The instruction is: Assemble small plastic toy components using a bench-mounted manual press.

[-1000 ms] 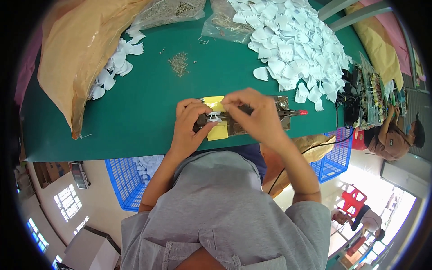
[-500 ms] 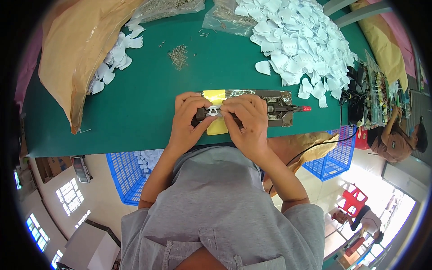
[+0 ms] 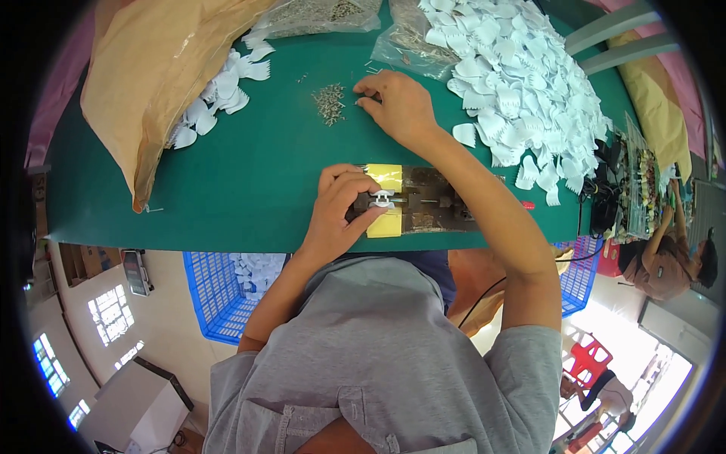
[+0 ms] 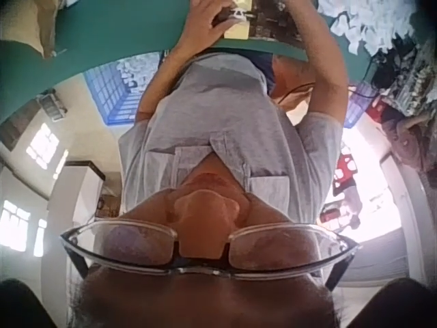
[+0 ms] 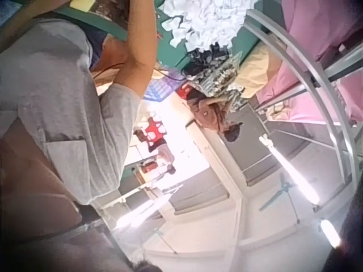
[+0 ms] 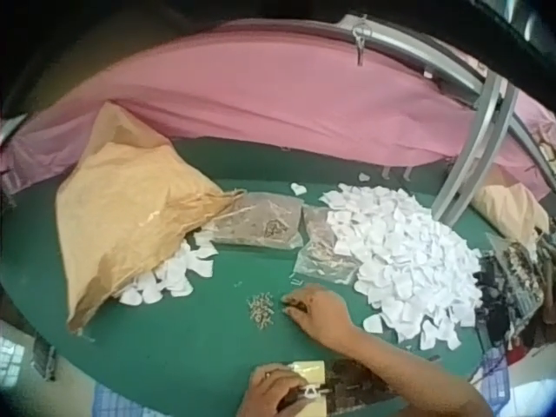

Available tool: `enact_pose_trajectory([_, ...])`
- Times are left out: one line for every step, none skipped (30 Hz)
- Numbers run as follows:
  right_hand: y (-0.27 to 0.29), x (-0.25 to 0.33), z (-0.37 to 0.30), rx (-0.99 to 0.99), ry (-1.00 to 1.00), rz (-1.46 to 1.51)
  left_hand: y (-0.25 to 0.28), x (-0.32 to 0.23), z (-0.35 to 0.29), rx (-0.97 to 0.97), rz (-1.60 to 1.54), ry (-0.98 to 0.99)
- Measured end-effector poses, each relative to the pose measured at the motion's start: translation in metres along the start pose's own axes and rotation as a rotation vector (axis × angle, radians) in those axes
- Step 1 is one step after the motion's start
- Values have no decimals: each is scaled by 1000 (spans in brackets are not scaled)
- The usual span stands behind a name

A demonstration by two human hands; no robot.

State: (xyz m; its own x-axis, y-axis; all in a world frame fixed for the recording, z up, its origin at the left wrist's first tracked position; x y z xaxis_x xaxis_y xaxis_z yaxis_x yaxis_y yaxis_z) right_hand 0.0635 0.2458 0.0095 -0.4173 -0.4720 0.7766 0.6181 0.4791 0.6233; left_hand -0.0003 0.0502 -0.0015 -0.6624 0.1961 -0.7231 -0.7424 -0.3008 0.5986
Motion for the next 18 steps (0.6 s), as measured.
enact_pose_trajectory([-5,1,2,13,38,-62,0,-1,0,3,-8,1])
enact_pose_trajectory([-9,1,2,22,40,-62,0,-1,-1,6,-17,3])
enact_pose_trajectory([-10,6,1,7,157,-121,0,1,-2,2,-18,9])
enact_pose_trajectory([-11,11,-3,-10,272,-181,-1,2,-2,11,-26,1])
enact_pose_trajectory([-15,11,-4,-9,270,-183,-3,3,-2,23,-34,-12])
enact_pose_trajectory([-24,14,-6,5,326,-335,-3,3,-2,25,-38,-14])
enact_pose_trajectory([-31,17,-8,19,381,-489,-2,2,-1,15,-25,-5])
enact_pose_trajectory([-32,18,-7,14,374,-495,0,1,-1,7,-15,0])
enact_pose_trajectory([-32,19,-6,22,365,-550,0,0,0,12,-21,-7])
enact_pose_trajectory([-30,19,-6,31,356,-606,0,0,1,11,-17,-14])
enact_pose_trajectory([-26,23,-8,33,355,-605,1,1,0,5,-7,-11])
enact_pose_trajectory([-11,22,-11,51,164,-287,2,1,0,3,-10,-8])
enact_pose_trajectory([1,19,-17,68,-28,31,2,1,0,0,-12,-4])
enact_pose_trajectory([14,27,-30,70,-33,26,1,0,0,-1,-17,-2])
enact_pose_trajectory([21,28,-49,109,-192,251,0,1,-2,-2,-19,9])
enact_pose_trajectory([23,26,-68,141,-353,473,-1,2,-1,10,-25,11])
enact_pose_trajectory([27,32,-84,150,-265,479,-3,1,-1,27,-33,11])
enact_pose_trajectory([27,40,-98,158,-180,486,-3,2,-1,33,-37,14])
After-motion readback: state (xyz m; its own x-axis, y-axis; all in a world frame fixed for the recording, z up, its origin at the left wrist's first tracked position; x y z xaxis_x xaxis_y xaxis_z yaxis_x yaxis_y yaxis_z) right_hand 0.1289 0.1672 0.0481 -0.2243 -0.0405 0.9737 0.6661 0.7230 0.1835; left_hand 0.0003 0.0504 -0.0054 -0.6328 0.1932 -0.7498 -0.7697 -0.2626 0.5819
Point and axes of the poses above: each hand's wrist, its own z-axis towards the middle knuckle, its own y-axis out of the back of the hand, x = y × z, the point moved 6 cm from there along z, towards the middle knuckle, and after that the axes turned 13 degrees about z, right-handed, at the moved point
